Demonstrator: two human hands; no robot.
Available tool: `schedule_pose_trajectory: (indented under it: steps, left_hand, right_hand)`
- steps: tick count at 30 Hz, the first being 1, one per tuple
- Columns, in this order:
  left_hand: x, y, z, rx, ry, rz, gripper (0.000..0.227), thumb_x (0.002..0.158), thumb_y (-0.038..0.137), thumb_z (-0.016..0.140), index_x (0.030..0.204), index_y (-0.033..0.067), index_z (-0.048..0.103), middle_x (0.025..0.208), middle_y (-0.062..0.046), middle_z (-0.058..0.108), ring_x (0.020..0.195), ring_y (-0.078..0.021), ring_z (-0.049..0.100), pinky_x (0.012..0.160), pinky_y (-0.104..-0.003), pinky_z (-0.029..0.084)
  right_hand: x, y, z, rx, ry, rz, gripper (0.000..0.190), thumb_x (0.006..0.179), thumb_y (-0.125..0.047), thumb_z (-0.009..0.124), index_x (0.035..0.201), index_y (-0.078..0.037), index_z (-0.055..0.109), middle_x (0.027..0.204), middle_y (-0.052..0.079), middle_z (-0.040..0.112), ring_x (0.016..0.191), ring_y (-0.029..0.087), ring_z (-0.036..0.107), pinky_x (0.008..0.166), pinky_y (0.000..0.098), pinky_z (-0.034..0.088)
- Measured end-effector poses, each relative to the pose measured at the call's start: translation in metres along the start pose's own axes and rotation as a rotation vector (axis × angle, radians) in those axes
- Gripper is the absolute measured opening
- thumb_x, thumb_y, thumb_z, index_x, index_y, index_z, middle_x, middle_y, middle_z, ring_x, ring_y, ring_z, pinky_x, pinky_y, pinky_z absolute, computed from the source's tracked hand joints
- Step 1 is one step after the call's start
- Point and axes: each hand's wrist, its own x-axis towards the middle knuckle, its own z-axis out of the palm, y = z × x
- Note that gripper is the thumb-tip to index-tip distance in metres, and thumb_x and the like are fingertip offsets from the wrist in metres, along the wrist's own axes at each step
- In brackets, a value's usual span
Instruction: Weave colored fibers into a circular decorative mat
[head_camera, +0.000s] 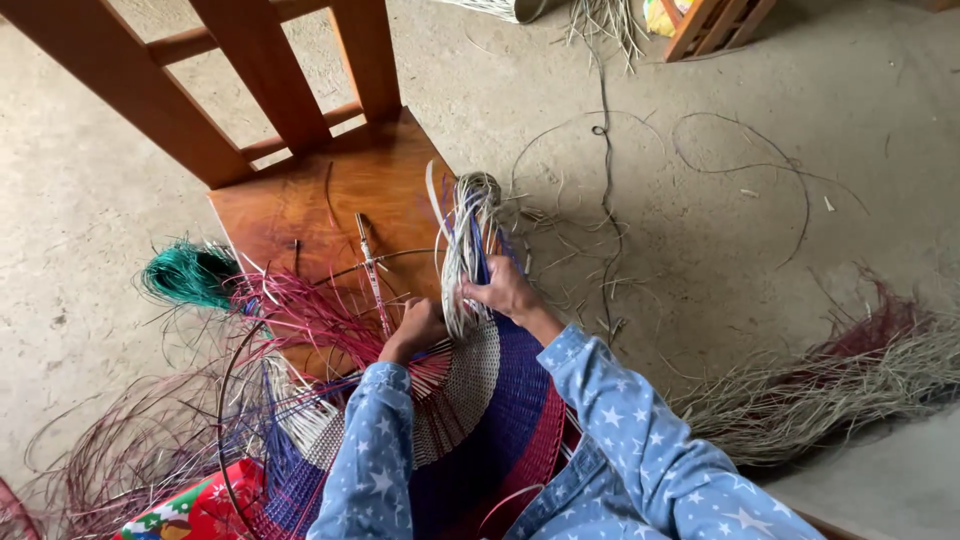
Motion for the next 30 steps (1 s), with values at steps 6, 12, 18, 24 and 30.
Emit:
schedule_pose_trajectory:
  steps: [6, 12, 18, 24, 30]
  left_hand:
    - [0.001, 0.011, -0.002, -0.008, -0.038, -0.027, 0.025, 0.068, 0.033, 0.070, 0.071, 0.0086, 0.072, 0.073, -0.014, 0.074, 0.091, -0.0364, 0.074, 0.108, -0.047, 0.035]
    - [-0.006, 0.026, -0.020, -0.125, -0.126, 0.020, 0.017, 0.071, 0.022, 0.070, 0.081, 0.0104, 0.077, 0.077, -0.010, 0.077, 0.091, -0.0349, 0.075, 0.110, -0.055, 0.037]
    - [-0.007, 0.033, -0.030, -0.224, -0.203, -0.016, 0.016, 0.076, 0.021, 0.071, 0.083, 0.0077, 0.077, 0.079, -0.012, 0.078, 0.093, -0.0407, 0.073, 0.116, -0.069, 0.023]
    - [-0.013, 0.077, -0.060, -0.183, -0.255, -0.099, 0.031, 0.074, 0.018, 0.072, 0.096, -0.0040, 0.077, 0.095, -0.030, 0.074, 0.102, -0.0472, 0.070, 0.100, -0.062, 0.046]
    - [0.010, 0.020, -0.010, -0.100, -0.258, -0.147, 0.042, 0.076, 0.029, 0.073, 0.104, -0.0031, 0.074, 0.105, -0.024, 0.075, 0.116, -0.0443, 0.066, 0.120, -0.070, 0.020]
  right_hand:
    - [-0.003, 0.107, 0.012, -0.330, -0.011, -0.188, 0.045, 0.083, -0.042, 0.083, 0.066, -0.007, 0.061, 0.055, 0.009, 0.060, 0.052, 0.019, 0.054, 0.048, 0.0353, 0.042]
    - [-0.013, 0.108, 0.020, -0.615, 0.087, -0.190, 0.042, 0.069, -0.036, 0.088, 0.068, -0.005, 0.060, 0.064, 0.013, 0.059, 0.067, 0.040, 0.066, 0.062, 0.0489, 0.052]
    - [-0.028, 0.102, 0.018, -0.567, 0.105, -0.195, 0.040, 0.074, -0.035, 0.086, 0.077, 0.000, 0.067, 0.082, 0.016, 0.067, 0.085, 0.042, 0.067, 0.084, 0.0515, 0.049]
    - [-0.060, 0.071, 0.013, -0.684, 0.058, -0.593, 0.027, 0.076, -0.025, 0.085, 0.074, -0.008, 0.064, 0.093, 0.005, 0.062, 0.095, 0.027, 0.058, 0.088, 0.0431, 0.038]
    - [-0.025, 0.101, 0.020, -0.699, 0.122, -0.471, 0.017, 0.076, -0.022, 0.080, 0.075, -0.010, 0.069, 0.081, 0.010, 0.068, 0.085, 0.035, 0.066, 0.083, 0.0482, 0.050]
